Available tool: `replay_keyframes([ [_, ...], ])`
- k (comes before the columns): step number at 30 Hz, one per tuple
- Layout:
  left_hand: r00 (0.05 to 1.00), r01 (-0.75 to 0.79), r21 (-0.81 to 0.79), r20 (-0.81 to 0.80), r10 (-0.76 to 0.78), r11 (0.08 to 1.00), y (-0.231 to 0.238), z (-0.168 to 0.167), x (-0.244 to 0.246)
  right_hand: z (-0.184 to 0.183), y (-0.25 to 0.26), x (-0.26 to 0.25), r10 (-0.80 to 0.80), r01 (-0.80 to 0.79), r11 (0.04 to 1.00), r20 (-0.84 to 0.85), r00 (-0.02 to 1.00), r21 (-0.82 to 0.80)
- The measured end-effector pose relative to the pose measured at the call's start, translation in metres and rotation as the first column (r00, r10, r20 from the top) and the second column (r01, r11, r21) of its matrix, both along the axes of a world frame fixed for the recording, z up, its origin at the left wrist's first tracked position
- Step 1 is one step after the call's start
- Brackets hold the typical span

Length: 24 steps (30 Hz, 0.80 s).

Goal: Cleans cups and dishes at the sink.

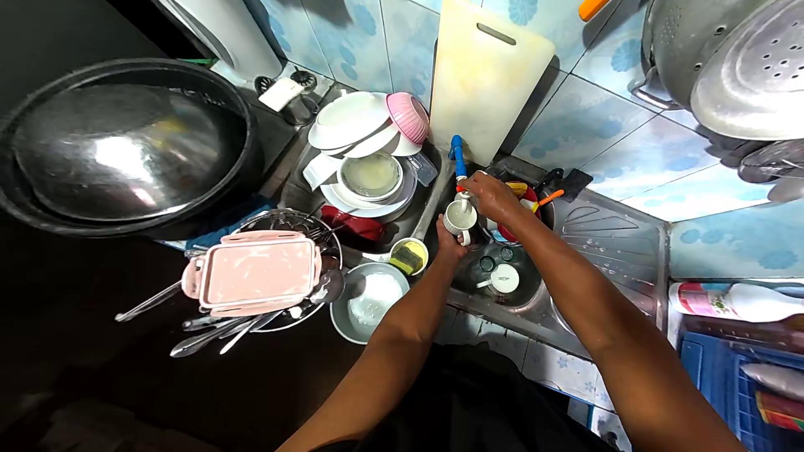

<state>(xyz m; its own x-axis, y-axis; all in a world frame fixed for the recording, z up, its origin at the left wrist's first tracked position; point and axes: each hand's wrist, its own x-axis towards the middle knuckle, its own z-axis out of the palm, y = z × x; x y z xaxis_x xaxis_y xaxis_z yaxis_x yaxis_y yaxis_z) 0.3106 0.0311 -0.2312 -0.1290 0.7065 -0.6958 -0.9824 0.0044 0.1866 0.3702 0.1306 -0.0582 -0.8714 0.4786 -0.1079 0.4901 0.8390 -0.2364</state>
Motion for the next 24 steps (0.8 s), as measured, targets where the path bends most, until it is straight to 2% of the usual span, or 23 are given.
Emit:
replay_keyframes([
  [4, 1.0, 0.0, 0.028, 0.0, 0.0, 1.0, -0.001, 0.0, 0.0, 0.0, -0.003, -0.002, -0.01, 0.009, 0.999, 0.012, 1.0, 0.031],
  [13, 0.999, 0.043, -0.015, -0.022, -0.044, 0.999, -0.008, -0.002, 0.006, -0.001, -0.015, -0.011, -0.112, 0.111, 0.991, 0.01, 0.994, 0.079],
  [19, 0.998, 0.055, 0.004, -0.022, -0.055, 0.998, -0.014, -0.012, 0.01, 0.0, -0.031, -0.023, -0.348, 0.347, 0.936, 0.011, 0.937, 0.056],
  [24, 0.992, 0.094, -0.039, -0.078, -0.097, 0.995, -0.031, -0.007, 0.013, 0.007, -0.051, -0.035, -0.509, 0.508, 0.859, 0.009, 0.861, -0.062],
])
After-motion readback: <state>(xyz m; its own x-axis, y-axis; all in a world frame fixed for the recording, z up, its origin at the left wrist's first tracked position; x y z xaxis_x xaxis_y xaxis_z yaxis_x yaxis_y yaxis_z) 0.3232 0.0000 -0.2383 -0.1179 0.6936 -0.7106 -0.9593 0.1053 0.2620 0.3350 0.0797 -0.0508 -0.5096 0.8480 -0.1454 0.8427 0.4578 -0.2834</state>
